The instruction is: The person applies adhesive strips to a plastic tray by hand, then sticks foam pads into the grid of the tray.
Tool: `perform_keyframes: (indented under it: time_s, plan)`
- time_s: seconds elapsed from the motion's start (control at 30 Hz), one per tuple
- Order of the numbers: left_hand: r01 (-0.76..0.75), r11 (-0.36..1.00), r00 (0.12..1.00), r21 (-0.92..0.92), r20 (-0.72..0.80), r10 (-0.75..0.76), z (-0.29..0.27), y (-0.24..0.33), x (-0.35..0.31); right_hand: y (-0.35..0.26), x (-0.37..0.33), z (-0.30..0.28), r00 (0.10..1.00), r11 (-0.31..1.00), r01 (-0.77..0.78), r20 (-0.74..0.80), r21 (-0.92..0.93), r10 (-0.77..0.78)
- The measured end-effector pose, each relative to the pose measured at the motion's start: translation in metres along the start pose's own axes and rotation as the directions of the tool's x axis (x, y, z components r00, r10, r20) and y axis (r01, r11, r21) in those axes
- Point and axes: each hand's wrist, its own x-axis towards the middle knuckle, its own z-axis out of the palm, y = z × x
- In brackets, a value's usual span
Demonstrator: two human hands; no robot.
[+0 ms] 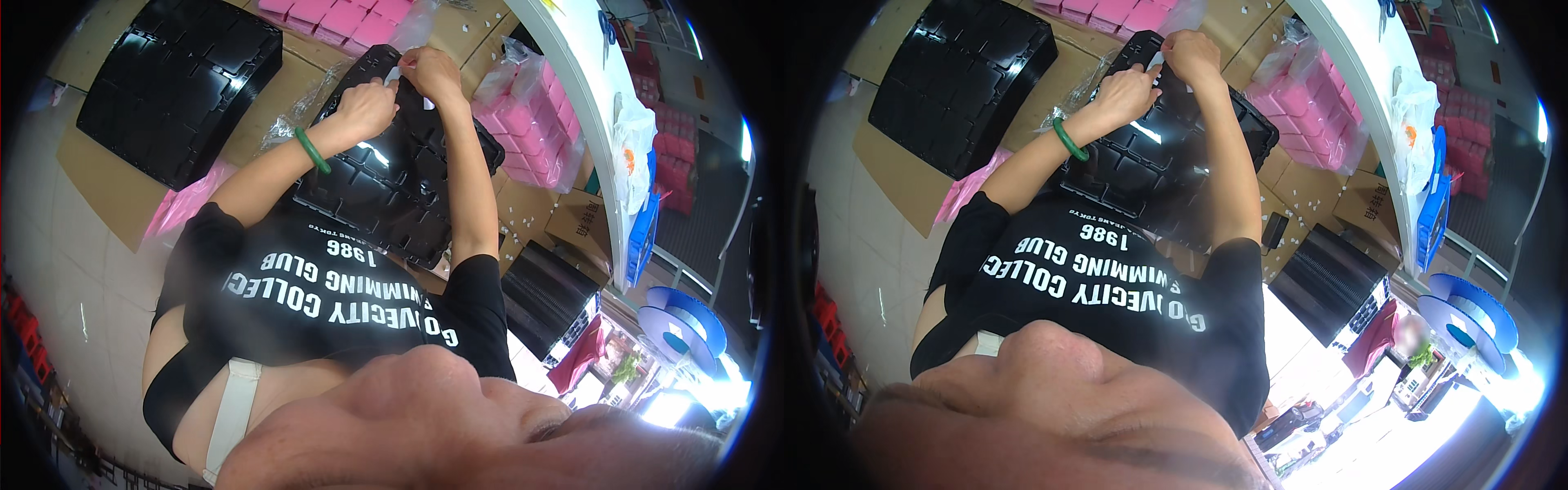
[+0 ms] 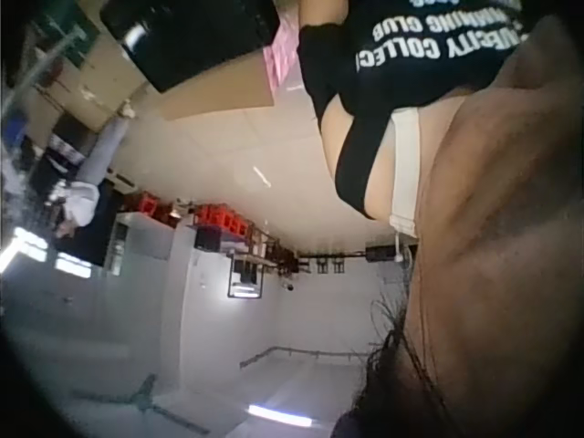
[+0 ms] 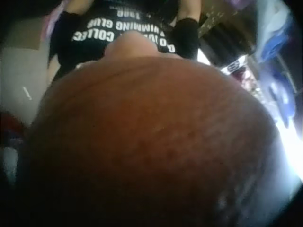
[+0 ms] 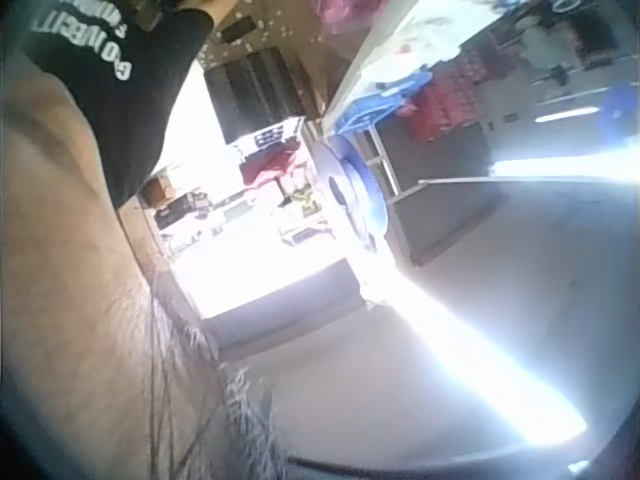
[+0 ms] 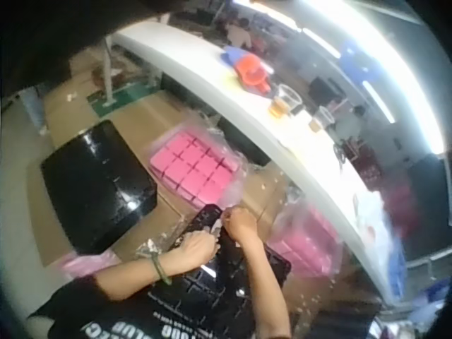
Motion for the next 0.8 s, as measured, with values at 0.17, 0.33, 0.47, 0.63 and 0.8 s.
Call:
perform_keyframes:
  time_s: [0.17,0.33,0.47,0.63,0.8]
  plan:
    - [0.022,0.999,1.000,0.046,-0.014,-0.021,0.004,-0.001,0.001,-0.011,-0.015,-0.007,0.998,0.999,0.049,0.036,-0.015,-0.049]
    - [-0.035,0.995,0.999,0.096,0.029,0.032,-0.002,0.001,0.006,-0.015,-0.019,-0.008,1.000,0.999,0.030,-0.004,-0.042,-0.031]
    - [-0.045,0.998,0.999,0.053,0.019,0.044,-0.008,-0.003,-0.013,-0.007,-0.038,-0.001,0.980,0.991,0.132,-0.157,0.029,-0.125]
    - [-0.040,0.998,0.990,-0.053,-0.141,0.032,-0.011,-0.004,-0.021,-0.005,-0.047,-0.002,0.953,0.982,0.141,-0.285,0.129,-0.100]
    - [0.009,1.000,0.992,-0.010,-0.128,-0.010,-0.012,-0.001,-0.018,-0.002,-0.040,0.007,0.935,0.982,0.128,-0.346,0.140,-0.072]
